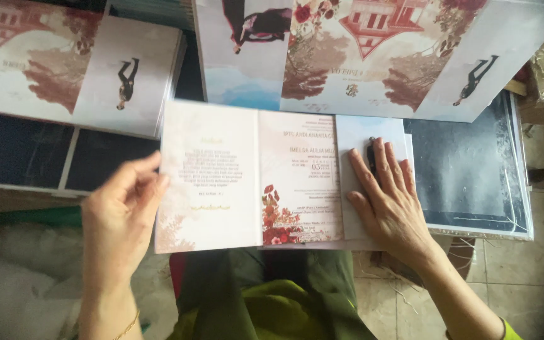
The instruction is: Folding printed wedding invitations and stacking them.
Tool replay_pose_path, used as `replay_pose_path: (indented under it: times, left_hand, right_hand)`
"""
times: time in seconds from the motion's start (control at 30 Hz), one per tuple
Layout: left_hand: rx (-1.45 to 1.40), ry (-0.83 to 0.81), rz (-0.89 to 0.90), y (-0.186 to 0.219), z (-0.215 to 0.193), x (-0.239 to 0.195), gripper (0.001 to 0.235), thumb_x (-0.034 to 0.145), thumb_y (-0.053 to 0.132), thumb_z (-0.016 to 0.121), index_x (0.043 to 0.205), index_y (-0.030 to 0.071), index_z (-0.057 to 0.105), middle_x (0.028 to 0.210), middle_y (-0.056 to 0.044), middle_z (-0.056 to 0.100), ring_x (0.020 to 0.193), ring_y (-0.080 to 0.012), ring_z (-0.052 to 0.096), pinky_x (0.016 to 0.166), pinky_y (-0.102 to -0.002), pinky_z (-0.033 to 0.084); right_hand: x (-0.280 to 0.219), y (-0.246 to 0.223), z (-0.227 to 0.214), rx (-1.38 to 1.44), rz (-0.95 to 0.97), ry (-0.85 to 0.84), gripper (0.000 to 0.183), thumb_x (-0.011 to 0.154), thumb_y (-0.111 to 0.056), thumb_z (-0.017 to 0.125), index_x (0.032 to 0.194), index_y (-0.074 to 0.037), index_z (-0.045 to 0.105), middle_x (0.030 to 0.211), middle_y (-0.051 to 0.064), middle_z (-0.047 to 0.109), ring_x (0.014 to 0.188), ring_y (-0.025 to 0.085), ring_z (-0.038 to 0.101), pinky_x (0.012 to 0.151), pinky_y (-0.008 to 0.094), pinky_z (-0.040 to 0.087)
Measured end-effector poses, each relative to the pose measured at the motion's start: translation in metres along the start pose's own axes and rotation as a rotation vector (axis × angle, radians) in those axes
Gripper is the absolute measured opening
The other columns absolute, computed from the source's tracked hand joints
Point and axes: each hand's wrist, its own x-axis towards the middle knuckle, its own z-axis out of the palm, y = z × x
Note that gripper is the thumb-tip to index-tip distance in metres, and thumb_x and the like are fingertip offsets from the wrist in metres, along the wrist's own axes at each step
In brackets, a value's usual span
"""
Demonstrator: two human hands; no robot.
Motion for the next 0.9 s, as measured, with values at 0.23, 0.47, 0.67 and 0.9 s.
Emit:
replay_pose_path:
  times: [0.23,0.47,0.67,0.9]
  left_hand:
    - [-0.446,-0.202,0.588,0.086,0.102,0.010,0.038,0.099,0.035,0.077,0.127,0.013,0.064,0.117,-0.007,0.069,0.101,-0.0117,0.069,0.092,-0.032,0.060]
    - [0.239,-0.285,0.802,0.084,0.172,0.034,0.088,0.099,0.066,0.044,0.164,0.017,0.011,0.171,-0.014,0.006,0.159,-0.0270,0.006,0.129,-0.056,0.010]
    - [0.420,-0.348,0.768,0.079,0.184,0.034,0.085,0.097,0.066,0.043,0.162,0.021,0.011,0.170,-0.011,0.006,0.156,-0.0268,0.002,0.124,-0.058,0.004]
    - [0.552,-0.399,0.742,0.080,0.184,0.032,0.084,0.098,0.064,0.043,0.162,0.018,0.014,0.170,-0.011,0.007,0.157,-0.0268,0.001,0.125,-0.057,0.001]
  right_hand:
    - [-0.001,-0.004,-0.002,-0.022,0.007,0.011,0.063,0.102,-0.042,0.045,0.159,-0.019,0.033,0.166,0.025,0.018,0.155,0.038,0.014,0.123,0.058,0.011]
    - [-0.013,0.006,-0.013,0.243,0.086,0.070,0.065,0.105,-0.049,0.041,0.159,-0.014,0.033,0.168,0.022,0.025,0.159,0.037,0.019,0.129,0.058,0.011]
    - [-0.010,0.003,-0.016,0.077,0.019,0.020,0.077,0.095,-0.061,0.045,0.157,-0.016,0.039,0.165,0.024,0.024,0.155,0.039,0.016,0.119,0.067,0.008]
    - [-0.014,0.005,-0.010,0.052,0.015,0.020,0.078,0.096,-0.063,0.044,0.157,-0.015,0.038,0.166,0.023,0.024,0.157,0.039,0.016,0.121,0.066,0.010]
